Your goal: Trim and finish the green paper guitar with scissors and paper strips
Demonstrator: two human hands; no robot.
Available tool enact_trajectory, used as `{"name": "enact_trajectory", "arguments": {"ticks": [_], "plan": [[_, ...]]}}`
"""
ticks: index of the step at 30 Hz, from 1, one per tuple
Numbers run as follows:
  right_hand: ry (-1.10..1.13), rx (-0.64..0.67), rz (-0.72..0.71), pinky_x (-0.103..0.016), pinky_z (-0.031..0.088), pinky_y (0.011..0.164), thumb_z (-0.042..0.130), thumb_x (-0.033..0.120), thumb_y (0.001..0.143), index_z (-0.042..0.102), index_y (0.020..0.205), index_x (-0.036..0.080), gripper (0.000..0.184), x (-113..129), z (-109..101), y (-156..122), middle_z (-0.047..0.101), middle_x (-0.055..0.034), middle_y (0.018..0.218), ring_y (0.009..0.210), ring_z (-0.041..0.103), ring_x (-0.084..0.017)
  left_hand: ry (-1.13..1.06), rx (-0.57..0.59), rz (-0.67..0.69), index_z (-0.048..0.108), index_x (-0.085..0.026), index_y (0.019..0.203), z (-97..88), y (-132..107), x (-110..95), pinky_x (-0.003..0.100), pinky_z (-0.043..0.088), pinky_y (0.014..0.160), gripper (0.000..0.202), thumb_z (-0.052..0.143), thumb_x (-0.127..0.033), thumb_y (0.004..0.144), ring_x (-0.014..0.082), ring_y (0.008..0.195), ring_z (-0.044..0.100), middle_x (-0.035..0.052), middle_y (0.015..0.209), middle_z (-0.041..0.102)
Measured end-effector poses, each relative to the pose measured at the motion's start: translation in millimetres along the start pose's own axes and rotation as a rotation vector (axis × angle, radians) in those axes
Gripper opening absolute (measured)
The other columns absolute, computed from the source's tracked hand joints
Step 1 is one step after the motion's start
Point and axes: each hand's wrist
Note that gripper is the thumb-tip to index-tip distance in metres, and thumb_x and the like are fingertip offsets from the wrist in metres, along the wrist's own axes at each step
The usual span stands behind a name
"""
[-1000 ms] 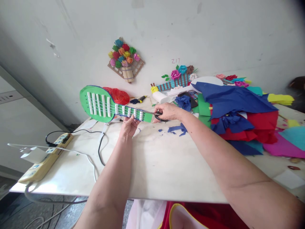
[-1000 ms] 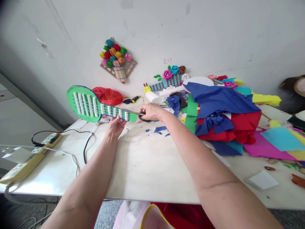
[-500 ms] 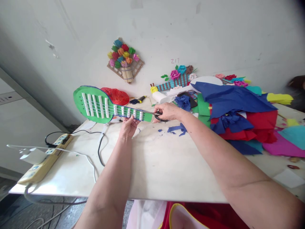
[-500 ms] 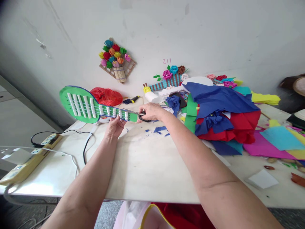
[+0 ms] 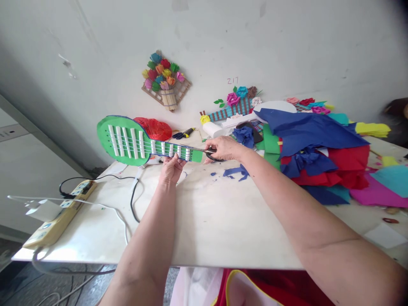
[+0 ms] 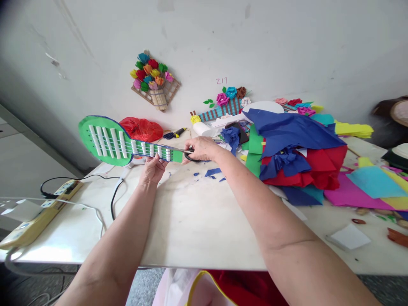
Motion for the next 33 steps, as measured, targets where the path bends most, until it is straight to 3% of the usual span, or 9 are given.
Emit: {"name": "enact_trajectory", "arguments": {"ticks": [15,23,33], "plan": [[-0.060,-0.076,-0.055,-0.022,0.028,0.054,0.068,0.054,0.053,0.065,0.085,0.026,0.043,-1.5,0.7,-0.5,0.065,0.0020,0.073,0.066,0.055,-0.014,-0.009,-0.002,-0.001,0.057,-0.020,0.091,-1.0,1.0,0.6,0.028,0.052,0.074,0.027,0.068,-0.013,0.067,0.0100,0.069,0.063,0.0005,0.085,0.067],[-0.121,-0.051,-0.070,-0.023,0.028,0.055,0.066,0.058,0.052,0.064,0.089,0.027,0.048,0.2,0.7,-1.1,0.065,0.0018,0.074,0.067,0.056,-0.015,-0.020,0.047,-0.016,0.056,-0.021,0.092,-2.5,0.5,2.0,0.030,0.052,0.075,0.031,0.069,-0.011,0.065,0.0105,0.068,0.063,-0.0023,0.074,0.065],[-0.151,-0.091,-0.086,-0.023,0.027,0.055,0.065,0.058,0.054,0.064,0.086,0.026,0.045,-0.2,3.8,0.5,0.065,0.0013,0.073,0.066,0.055,-0.015,-0.004,0.015,-0.016,0.057,-0.021,0.090,0.0,0.1,0.5,0.029,0.052,0.073,0.029,0.069,-0.011,0.066,0.0094,0.066,0.062,-0.0022,0.075,0.065]]}}
Point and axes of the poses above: each hand's wrist, its own y-axis towards the middle knuckle, its own z-axis out of the palm, x = y × z
